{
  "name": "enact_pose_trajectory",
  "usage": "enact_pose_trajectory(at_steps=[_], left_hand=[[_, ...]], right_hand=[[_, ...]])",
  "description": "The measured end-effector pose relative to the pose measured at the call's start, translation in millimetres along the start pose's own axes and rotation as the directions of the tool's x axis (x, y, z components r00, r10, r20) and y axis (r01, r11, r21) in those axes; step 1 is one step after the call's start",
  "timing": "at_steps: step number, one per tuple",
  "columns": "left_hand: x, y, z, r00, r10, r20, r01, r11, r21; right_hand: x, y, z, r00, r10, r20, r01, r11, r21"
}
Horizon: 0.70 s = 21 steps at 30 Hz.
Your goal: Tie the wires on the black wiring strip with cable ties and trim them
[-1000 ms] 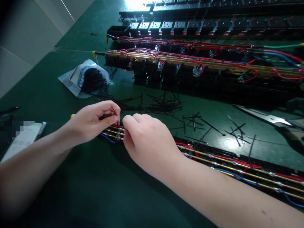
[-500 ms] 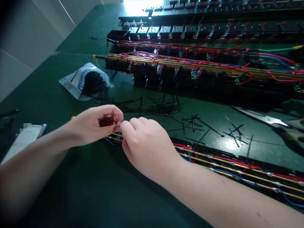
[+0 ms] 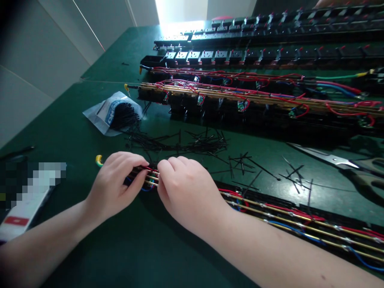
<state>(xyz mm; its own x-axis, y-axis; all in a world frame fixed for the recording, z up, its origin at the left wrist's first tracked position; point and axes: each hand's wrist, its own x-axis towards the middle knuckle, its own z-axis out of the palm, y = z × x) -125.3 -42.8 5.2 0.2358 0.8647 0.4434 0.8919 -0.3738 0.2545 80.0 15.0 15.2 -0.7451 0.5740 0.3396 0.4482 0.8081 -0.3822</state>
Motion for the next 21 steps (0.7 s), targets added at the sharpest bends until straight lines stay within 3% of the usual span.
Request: enact_pose_trajectory(at_steps=[3, 5, 7, 14, 18, 21], left_hand=[[-3, -8, -0.7, 0.985, 0.171, -0.038, -0.167, 0.983, 0.080], [0, -14, -0.5, 0.947, 0.321, -0.028, -0.317, 0.944, 0.095], [2, -17, 0.8, 0.920, 0.392, -0.010, -0.391, 0.918, 0.069], [2, -19, 6.5, 0.928, 0.369, -0.039, -0.371, 0.928, -0.030], [2, -19, 7.2, 0.932, 0.360, -0.054, -0.362, 0.932, -0.034], [2, -20, 7.2, 0.931, 0.360, -0.056, -0.362, 0.931, -0.041]], right_hand=[[0, 1, 0, 1.000, 0.028, 0.001, -0.028, 0.999, 0.042], [-1, 2, 0, 0.999, 0.043, 0.006, -0.043, 0.997, 0.059], [-2, 3, 1, 0.998, 0.067, 0.014, -0.068, 0.994, 0.087], [8, 7, -19, 0.942, 0.280, 0.184, -0.317, 0.923, 0.219], [15, 20, -37, 0.875, 0.444, 0.191, -0.447, 0.894, -0.030], [18, 33, -37, 0.804, 0.553, 0.218, -0.519, 0.832, -0.195]])
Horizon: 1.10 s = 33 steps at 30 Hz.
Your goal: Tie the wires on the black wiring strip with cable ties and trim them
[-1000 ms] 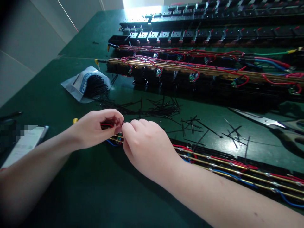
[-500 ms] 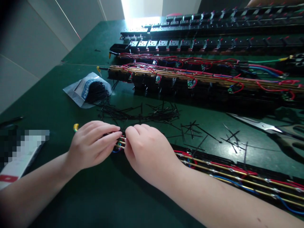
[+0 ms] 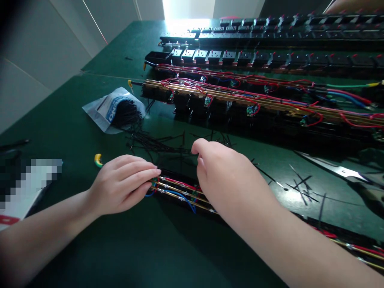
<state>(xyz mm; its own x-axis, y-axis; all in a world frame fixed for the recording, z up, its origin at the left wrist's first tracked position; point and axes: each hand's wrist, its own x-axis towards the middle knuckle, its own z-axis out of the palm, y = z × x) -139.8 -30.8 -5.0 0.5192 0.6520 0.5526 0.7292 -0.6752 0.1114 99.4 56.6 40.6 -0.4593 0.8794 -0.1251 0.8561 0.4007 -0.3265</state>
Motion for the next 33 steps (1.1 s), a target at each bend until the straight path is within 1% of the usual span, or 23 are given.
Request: enact_pose_trajectory(at_steps=[2, 4, 6, 10, 13, 15, 17, 18, 19, 20, 22, 24, 25, 28, 33], left_hand=[[0, -1, 0.1, 1.000, -0.003, 0.011, 0.003, 1.000, -0.016], [-1, -2, 0.5, 1.000, -0.012, 0.019, 0.012, 0.999, -0.033], [-2, -2, 1.2, 1.000, -0.019, 0.021, 0.020, 0.999, -0.044], [-3, -2, 2.4, 0.999, -0.023, 0.022, 0.024, 0.998, -0.055], [-3, -2, 2.4, 0.999, -0.027, 0.021, 0.028, 0.998, -0.057], [-2, -2, 2.3, 0.999, -0.030, 0.016, 0.030, 0.998, -0.055], [-2, -2, 2.3, 1.000, -0.029, 0.012, 0.029, 0.998, -0.057], [-2, -2, 2.3, 1.000, -0.027, 0.013, 0.027, 0.998, -0.059], [-2, -2, 2.4, 1.000, -0.026, 0.017, 0.027, 0.998, -0.063], [-2, -2, 2.4, 0.999, -0.027, 0.020, 0.028, 0.998, -0.064], [-1, -2, 2.4, 0.999, -0.032, 0.026, 0.034, 0.997, -0.064], [-1, -2, 2.4, 0.999, -0.036, 0.026, 0.038, 0.998, -0.060], [-1, -2, 2.4, 0.999, -0.035, 0.025, 0.036, 0.998, -0.060], [0, -2, 2.4, 0.999, -0.024, 0.021, 0.026, 0.998, -0.064], [0, -2, 2.4, 0.999, -0.029, 0.019, 0.030, 0.998, -0.057]], right_hand=[[5, 5, 5, 0.999, 0.023, 0.049, -0.020, 0.999, -0.044], [9, 9, 11, 0.996, 0.011, 0.089, -0.005, 0.998, -0.066], [12, 13, 15, 0.995, 0.001, 0.104, 0.007, 0.997, -0.072], [14, 19, 18, 0.993, 0.003, 0.119, 0.002, 0.999, -0.048], [15, 19, 15, 0.989, -0.003, 0.148, 0.003, 1.000, -0.002], [16, 19, 11, 0.994, 0.008, 0.113, -0.022, 0.992, 0.121], [17, 20, 7, 0.998, 0.066, 0.024, -0.070, 0.965, 0.253], [16, 20, 6, 0.995, 0.098, -0.015, -0.090, 0.957, 0.275], [16, 20, 4, 0.993, 0.117, -0.034, -0.105, 0.962, 0.251], [14, 20, 4, 0.993, 0.116, -0.028, -0.109, 0.978, 0.179], [10, 18, 3, 0.995, 0.093, 0.042, -0.092, 0.996, -0.022], [3, 15, 1, 0.986, 0.088, 0.139, -0.061, 0.980, -0.191], [0, 13, 1, 0.980, 0.094, 0.178, -0.047, 0.967, -0.249], [-5, 13, -1, 0.961, 0.103, 0.255, -0.017, 0.947, -0.321], [0, 24, 8, 0.961, 0.103, 0.256, -0.014, 0.945, -0.326]])
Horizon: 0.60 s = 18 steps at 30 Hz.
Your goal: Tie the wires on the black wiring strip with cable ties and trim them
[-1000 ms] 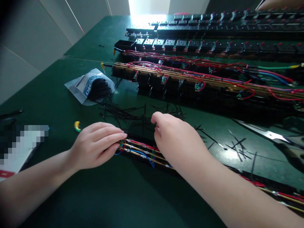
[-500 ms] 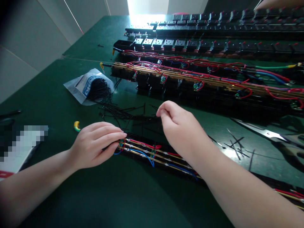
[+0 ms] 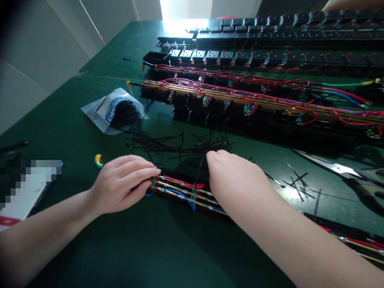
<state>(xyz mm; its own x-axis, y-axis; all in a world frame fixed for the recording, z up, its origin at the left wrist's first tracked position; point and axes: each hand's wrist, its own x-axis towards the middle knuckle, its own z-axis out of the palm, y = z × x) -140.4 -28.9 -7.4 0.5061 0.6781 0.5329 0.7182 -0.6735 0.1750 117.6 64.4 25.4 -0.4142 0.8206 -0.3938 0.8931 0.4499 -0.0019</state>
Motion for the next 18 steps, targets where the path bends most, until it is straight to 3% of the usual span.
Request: enact_pose_trajectory(at_steps=[4, 7, 8, 11, 13, 15, 18], left_hand=[[1, 1, -0.6, 1.000, 0.000, -0.005, 0.000, 1.000, 0.007], [0, 1, -0.5, 1.000, -0.004, -0.003, 0.004, 1.000, 0.011], [0, 1, 0.2, 1.000, -0.010, -0.005, 0.010, 1.000, 0.013], [-3, -1, 4.2, 0.995, -0.067, -0.077, 0.064, 0.997, -0.037], [-5, -2, 7.6, 0.976, -0.120, -0.182, 0.099, 0.988, -0.120], [-5, -4, 9.6, 0.956, -0.111, -0.271, 0.077, 0.988, -0.133], [-2, -3, 7.8, 0.968, 0.018, -0.249, 0.004, 0.996, 0.086]], right_hand=[[5, 1, 3, 1.000, -0.012, -0.025, 0.012, 1.000, 0.012], [-5, -3, -8, 0.983, -0.013, -0.182, 0.026, 0.997, 0.067], [-12, -5, -14, 0.959, -0.021, -0.282, 0.054, 0.992, 0.110], [-32, -7, -30, 0.823, -0.084, -0.561, 0.261, 0.934, 0.243], [-42, -9, -34, 0.768, -0.120, -0.630, 0.349, 0.903, 0.253], [-44, -13, -31, 0.794, -0.168, -0.584, 0.365, 0.901, 0.236], [-39, -25, -20, 0.866, -0.232, -0.442, 0.342, 0.921, 0.186]])
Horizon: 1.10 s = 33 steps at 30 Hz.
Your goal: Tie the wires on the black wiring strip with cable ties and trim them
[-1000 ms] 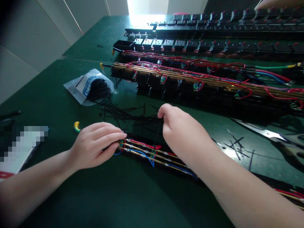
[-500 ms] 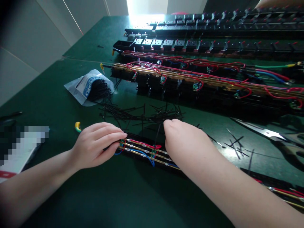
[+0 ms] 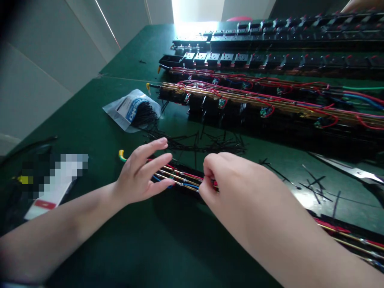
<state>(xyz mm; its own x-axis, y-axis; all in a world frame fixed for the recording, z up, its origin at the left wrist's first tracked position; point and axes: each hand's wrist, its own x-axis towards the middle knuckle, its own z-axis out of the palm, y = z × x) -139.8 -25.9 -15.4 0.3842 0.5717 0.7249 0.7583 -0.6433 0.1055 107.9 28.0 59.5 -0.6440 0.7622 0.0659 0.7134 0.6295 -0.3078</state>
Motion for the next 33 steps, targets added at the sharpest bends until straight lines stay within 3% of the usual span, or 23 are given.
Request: enact_pose_trajectory(at_steps=[4, 7, 11, 16, 20, 27, 33], left_hand=[[6, 3, -5.5, 0.986, 0.159, 0.043, -0.163, 0.981, 0.109], [8, 3, -7.6, 0.981, 0.193, 0.005, -0.193, 0.978, 0.085], [6, 1, -6.4, 0.987, 0.158, -0.012, -0.156, 0.984, 0.082], [4, -2, -3.1, 0.998, 0.056, -0.020, -0.056, 0.998, 0.039], [3, -3, -1.9, 0.998, -0.048, -0.039, 0.047, 0.999, -0.018], [3, -2, -1.5, 0.997, -0.073, 0.008, 0.073, 0.994, -0.084], [3, 0, -2.8, 0.994, -0.110, 0.027, 0.112, 0.988, -0.103]], right_hand=[[12, -18, 13, 0.995, 0.028, 0.098, -0.025, 0.999, -0.029], [22, -30, 10, 0.988, 0.050, 0.146, -0.060, 0.996, 0.061], [32, -33, 5, 0.987, 0.090, 0.135, -0.121, 0.961, 0.247], [36, -23, 17, 0.998, -0.055, -0.017, 0.056, 0.868, 0.493], [36, -17, 31, 0.998, -0.057, 0.041, 0.015, 0.744, 0.668], [38, -13, 35, 0.996, -0.063, 0.067, -0.006, 0.682, 0.731], [37, -15, 31, 0.998, 0.056, -0.008, -0.028, 0.610, 0.792]])
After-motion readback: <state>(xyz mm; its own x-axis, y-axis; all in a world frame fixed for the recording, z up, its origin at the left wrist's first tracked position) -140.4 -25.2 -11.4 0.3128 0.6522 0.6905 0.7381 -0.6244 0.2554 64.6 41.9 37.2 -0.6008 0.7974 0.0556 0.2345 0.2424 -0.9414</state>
